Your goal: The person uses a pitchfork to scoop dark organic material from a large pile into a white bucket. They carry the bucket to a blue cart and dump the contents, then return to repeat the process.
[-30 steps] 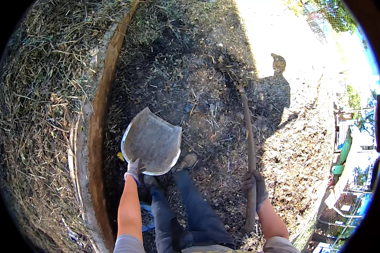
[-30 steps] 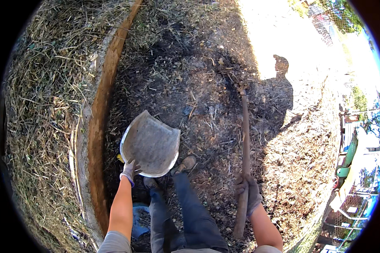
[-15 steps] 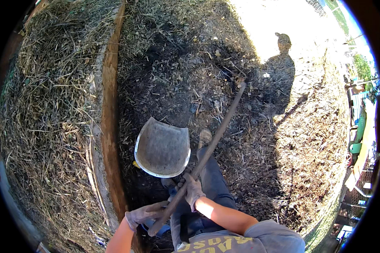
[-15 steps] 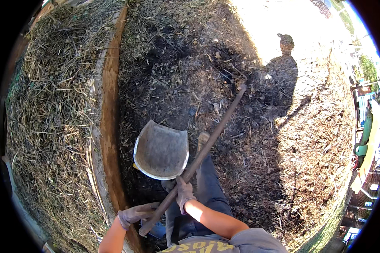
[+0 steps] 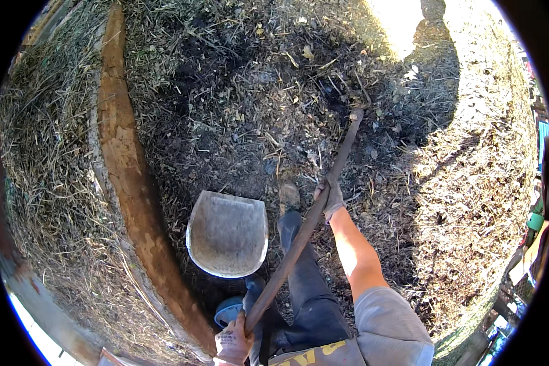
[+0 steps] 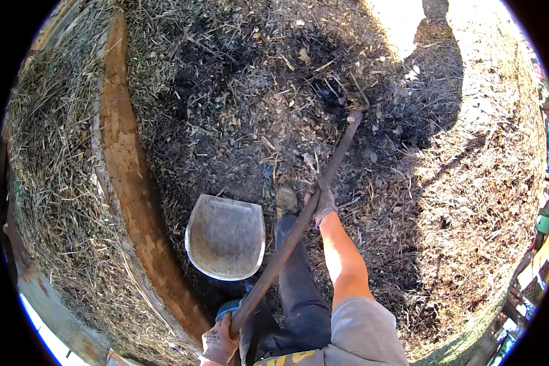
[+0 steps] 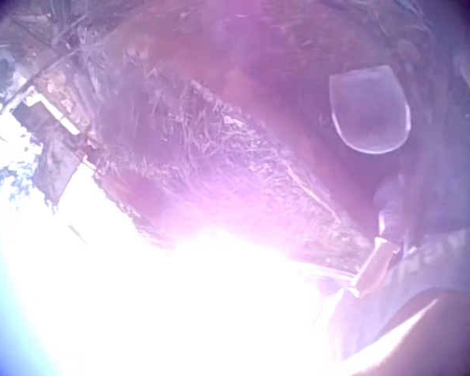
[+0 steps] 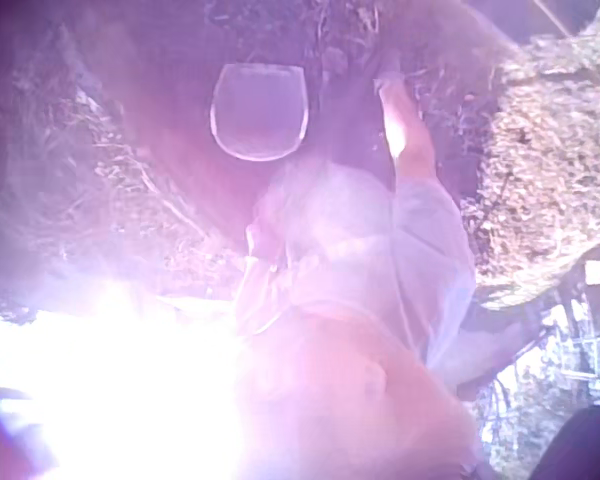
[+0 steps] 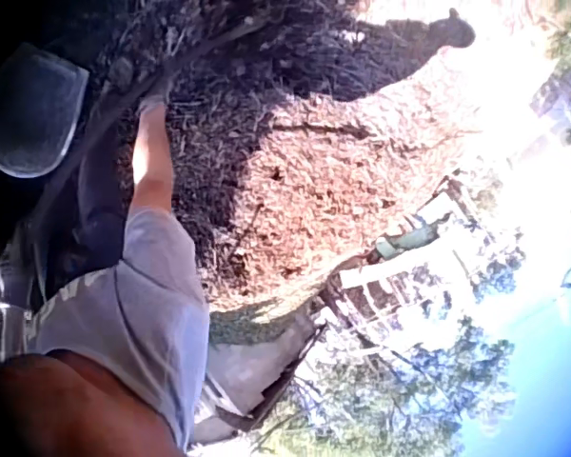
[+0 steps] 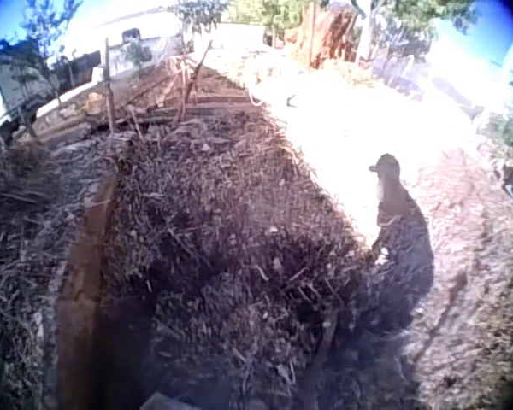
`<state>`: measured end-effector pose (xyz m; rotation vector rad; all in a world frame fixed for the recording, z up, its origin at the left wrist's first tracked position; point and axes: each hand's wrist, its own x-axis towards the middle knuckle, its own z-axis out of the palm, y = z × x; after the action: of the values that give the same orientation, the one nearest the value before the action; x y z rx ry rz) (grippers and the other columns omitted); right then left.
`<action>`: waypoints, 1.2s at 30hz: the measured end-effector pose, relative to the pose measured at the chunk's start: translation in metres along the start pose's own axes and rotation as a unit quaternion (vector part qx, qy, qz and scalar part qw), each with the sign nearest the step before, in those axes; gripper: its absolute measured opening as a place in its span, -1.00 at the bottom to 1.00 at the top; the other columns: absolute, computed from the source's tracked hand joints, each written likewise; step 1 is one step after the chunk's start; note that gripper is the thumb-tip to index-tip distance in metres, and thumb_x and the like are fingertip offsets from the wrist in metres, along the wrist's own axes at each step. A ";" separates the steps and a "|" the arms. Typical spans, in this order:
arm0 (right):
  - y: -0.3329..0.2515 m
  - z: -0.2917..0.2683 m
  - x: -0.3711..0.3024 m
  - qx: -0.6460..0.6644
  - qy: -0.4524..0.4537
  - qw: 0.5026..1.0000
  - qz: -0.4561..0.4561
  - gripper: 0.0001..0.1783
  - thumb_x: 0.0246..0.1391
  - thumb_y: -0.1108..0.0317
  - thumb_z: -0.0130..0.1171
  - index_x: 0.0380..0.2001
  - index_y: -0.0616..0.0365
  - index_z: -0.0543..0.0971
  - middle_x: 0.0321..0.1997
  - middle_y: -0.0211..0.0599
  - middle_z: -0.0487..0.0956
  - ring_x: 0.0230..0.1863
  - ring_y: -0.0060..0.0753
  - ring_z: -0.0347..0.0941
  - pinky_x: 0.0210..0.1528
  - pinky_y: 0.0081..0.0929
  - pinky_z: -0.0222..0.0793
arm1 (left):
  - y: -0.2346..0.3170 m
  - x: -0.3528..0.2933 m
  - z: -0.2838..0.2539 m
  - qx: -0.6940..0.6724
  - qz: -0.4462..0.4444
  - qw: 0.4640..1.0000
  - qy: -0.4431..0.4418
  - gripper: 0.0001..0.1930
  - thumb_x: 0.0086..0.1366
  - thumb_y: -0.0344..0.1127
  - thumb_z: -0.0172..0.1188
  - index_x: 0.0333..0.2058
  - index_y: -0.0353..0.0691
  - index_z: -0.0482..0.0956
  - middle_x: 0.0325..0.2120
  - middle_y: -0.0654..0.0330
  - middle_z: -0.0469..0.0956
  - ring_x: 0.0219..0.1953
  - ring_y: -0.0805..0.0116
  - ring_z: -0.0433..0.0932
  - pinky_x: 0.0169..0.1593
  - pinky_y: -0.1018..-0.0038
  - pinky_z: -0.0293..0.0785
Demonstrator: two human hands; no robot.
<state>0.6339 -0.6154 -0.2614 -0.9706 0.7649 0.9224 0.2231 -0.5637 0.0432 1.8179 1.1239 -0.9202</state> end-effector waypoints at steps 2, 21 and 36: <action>-0.005 0.010 -0.001 -0.065 0.068 0.996 -0.007 -0.77 0.04 0.21 0.25 -0.40 0.12 0.48 -0.60 -0.37 0.46 -0.60 -0.42 0.41 -0.58 -0.39 0.46 | -0.001 0.028 -0.007 0.043 -0.003 0.996 0.073 -0.38 -0.03 -0.26 0.23 0.09 -0.17 0.38 -0.35 0.03 0.55 -0.36 0.00 0.57 -0.26 0.17 0.51; 0.198 0.136 -0.204 -0.240 0.107 0.965 -0.023 -0.82 -0.11 0.41 0.21 -0.41 0.12 0.42 -0.62 -0.37 0.41 -0.64 -0.42 0.37 -0.58 -0.46 0.35 | -0.227 -0.077 0.020 -0.129 -0.077 0.988 0.025 -0.60 -0.12 -0.17 0.32 -0.29 -0.24 0.54 -0.50 -0.10 0.57 -0.37 -0.10 0.58 -0.28 0.15 0.49; 0.209 0.148 -0.262 -0.232 -0.008 0.972 0.041 -0.80 -0.03 0.35 0.15 -0.43 0.18 0.36 -0.54 -0.32 0.38 -0.55 -0.42 0.35 -0.46 -0.41 0.41 | -0.262 -0.086 0.103 -0.075 -0.111 0.976 0.173 -0.66 -0.13 -0.16 0.32 -0.35 -0.17 0.57 -0.48 -0.04 0.57 -0.39 -0.08 0.57 -0.26 0.12 0.49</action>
<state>0.3561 -0.5004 -0.0511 -1.3450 0.5880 1.2113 -0.0662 -0.6085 0.0106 1.7941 1.5944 -0.6326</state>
